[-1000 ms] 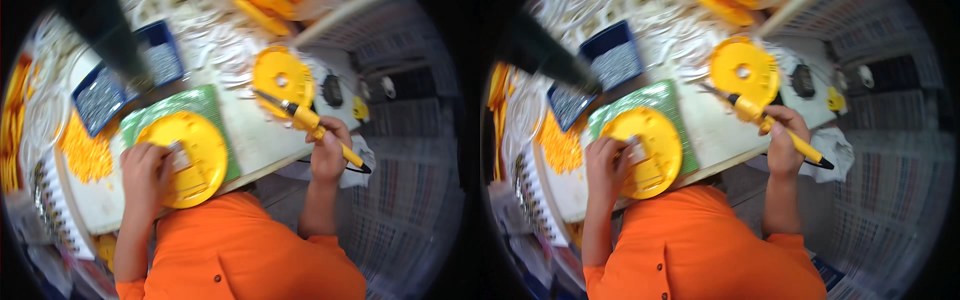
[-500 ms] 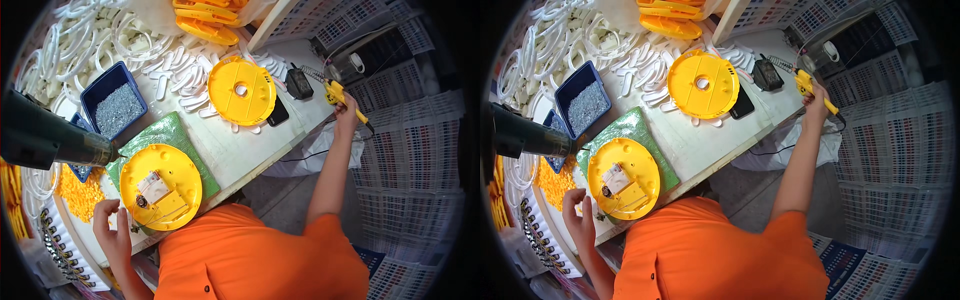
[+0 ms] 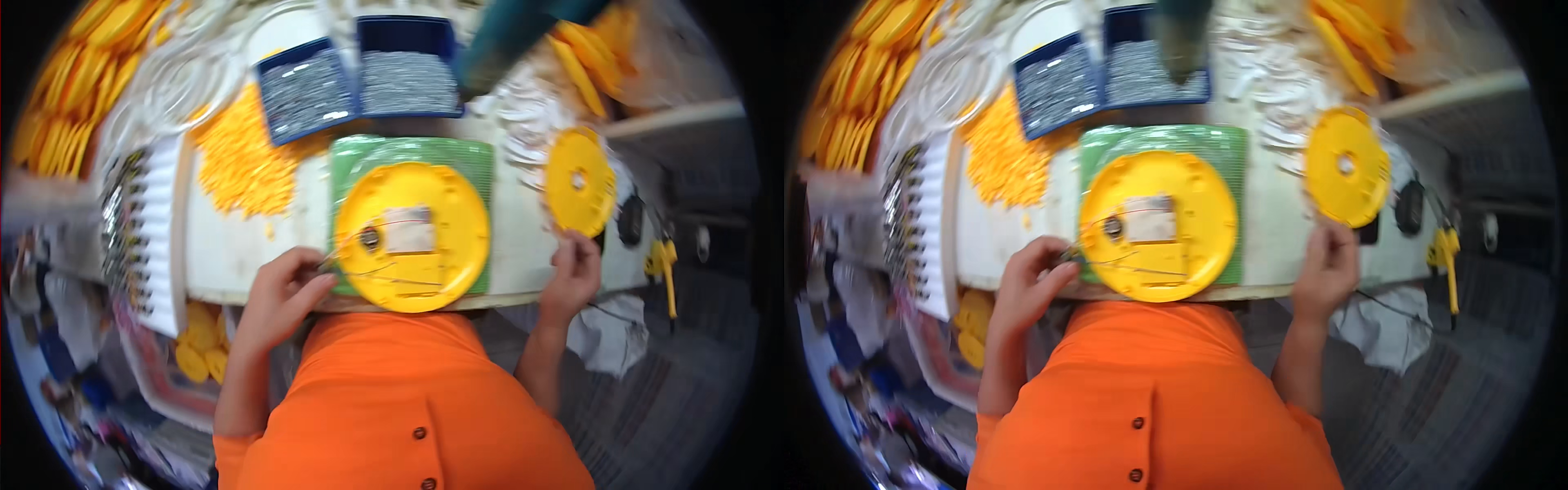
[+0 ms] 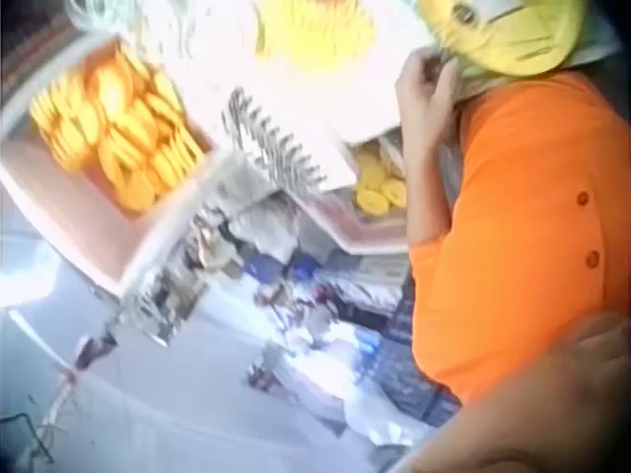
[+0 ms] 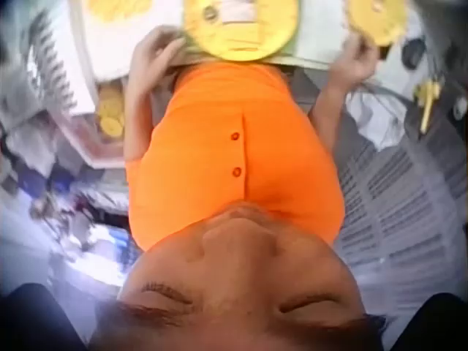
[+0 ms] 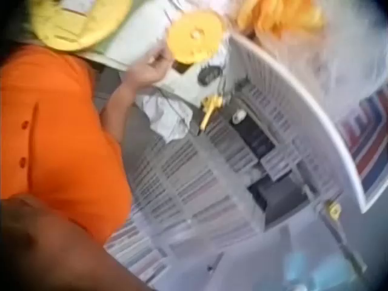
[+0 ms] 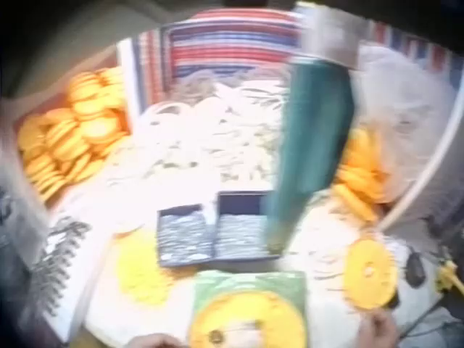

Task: Assembling plastic toy housings by inserting components and driving screws using an electric screwdriver.

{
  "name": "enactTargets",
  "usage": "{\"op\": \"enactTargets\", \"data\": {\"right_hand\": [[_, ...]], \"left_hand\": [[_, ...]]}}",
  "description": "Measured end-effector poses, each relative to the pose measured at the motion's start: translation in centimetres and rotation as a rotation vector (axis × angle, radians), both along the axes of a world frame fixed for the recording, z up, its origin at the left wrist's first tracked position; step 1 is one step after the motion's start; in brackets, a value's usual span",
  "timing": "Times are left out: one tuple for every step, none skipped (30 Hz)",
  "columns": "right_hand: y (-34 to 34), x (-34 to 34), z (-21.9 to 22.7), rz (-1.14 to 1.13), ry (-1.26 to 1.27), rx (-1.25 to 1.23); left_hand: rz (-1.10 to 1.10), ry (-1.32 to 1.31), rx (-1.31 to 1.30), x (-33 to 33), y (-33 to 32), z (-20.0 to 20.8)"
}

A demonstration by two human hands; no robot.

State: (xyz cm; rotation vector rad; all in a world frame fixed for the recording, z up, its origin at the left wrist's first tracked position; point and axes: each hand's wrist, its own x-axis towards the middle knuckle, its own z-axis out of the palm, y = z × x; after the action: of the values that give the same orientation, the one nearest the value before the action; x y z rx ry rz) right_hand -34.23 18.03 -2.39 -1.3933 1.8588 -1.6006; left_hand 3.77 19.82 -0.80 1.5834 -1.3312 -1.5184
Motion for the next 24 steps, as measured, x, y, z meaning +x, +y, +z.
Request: {"op": "enactTargets", "data": {"right_hand": [[-0.7, 3.0, 0.9, 0.275, 0.415, -0.093], [-1.4, 6.1, 2.7, 0.579, 0.475, -0.111], [-2.2, 9.0, 3.4, 0.788, 0.554, -0.179], [-3.1, 12.0, 4.0, 0.958, 0.551, -0.201], [-3.8, 14.6, 4.6, 1.044, 0.596, -0.223], [-4.4, 16.4, 5.0, 1.124, 0.644, -0.243], [-4.7, 17.3, 4.7, 1.138, 0.651, -0.252], [-5.0, 18.0, 4.0, 1.163, 0.673, -0.253], [-5.3, 18.5, 3.7, 1.188, 0.697, -0.253], [-5.4, 18.8, 3.8, 1.207, 0.702, -0.258], [-5.6, 18.7, 3.9, 1.235, 0.693, -0.217], [-5.7, 18.5, 4.1, 1.26, 0.684, -0.173], [-5.7, 18.4, 3.9, 1.275, 0.686, -0.17], [-5.6, 18.2, 4.0, 1.264, 0.676, -0.151], [-5.5, 18.1, 4.1, 1.25, 0.665, -0.131], [-5.4, 18.0, 4.1, 1.251, 0.668, -0.123], [-5.4, 18.0, 4.2, 1.236, 0.68, -0.127], [-5.4, 17.9, 4.3, 1.22, 0.692, -0.132], [-5.4, 17.9, 4.4, 1.217, 0.694, -0.127], [-5.4, 17.8, 4.5, 1.203, 0.683, -0.124], [-5.4, 17.8, 4.6, 1.19, 0.672, -0.122], [-5.4, 17.6, 4.7, 1.185, 0.673, -0.115], [-5.4, 17.5, 4.9, 1.145, 0.633, -0.084], [-5.4, 17.4, 4.9, 1.106, 0.592, -0.055]], "left_hand": [[0.08, 0.143, 0.073, -0.1, 0.3, -0.3], [0.122, 0.128, 0.073, 0.2, 0.7, -0.6], [0.109, 0.195, 0.105, 0.4, 0.9, -0.9], [0.094, 0.269, 0.132, 0.6, 1.0, -1.2], [0.119, 0.271, 0.125, 0.6, 1.0, -1.0], [0.129, 0.413, 0.164, 0.6, 1.0, -0.5], [0.131, 0.556, 0.2, 0.7, 1.0, -0.2], [0.124, 0.639, 0.204, 0.8, 1.1, -0.5], [0.135, 0.647, 0.195, 1.0, 1.1, -0.5], [0.14, 0.665, 0.195, 1.2, 1.2, -0.7], [0.144, 0.682, 0.197, 1.3, 1.2, -0.7], [0.158, 0.69, 0.193, 1.6, 0.9, -0.4], [0.138, 0.219, -0.014, 2.1, 0.3, 0.4], [0.107, -0.254, -0.211, 2.6, -0.5, 0.7], [0.129, -0.612, -0.626, 3.0, -1.4, -0.2], [0.1, -0.699, -0.677, 3.6, -2.4, -0.9], [0.071, -0.788, -0.73, 4.2, -3.1, -1.3], [0.068, -0.783, -0.728, 4.7, -3.7, -1.8], [0.015, -0.824, -0.75, 5.1, -4.3, -2.3], [-0.039, -0.866, -0.772, 5.3, -4.6, -2.6], [-0.042, -0.861, -0.772, 5.4, -4.8, -2.5], [-0.064, -0.845, -0.775, 5.3, -5.0, -2.2], [-0.086, -0.828, -0.777, 5.3, -5.1, -1.8], [-0.09, -0.824, -0.776, 5.1, -5.2, -1.5]]}}
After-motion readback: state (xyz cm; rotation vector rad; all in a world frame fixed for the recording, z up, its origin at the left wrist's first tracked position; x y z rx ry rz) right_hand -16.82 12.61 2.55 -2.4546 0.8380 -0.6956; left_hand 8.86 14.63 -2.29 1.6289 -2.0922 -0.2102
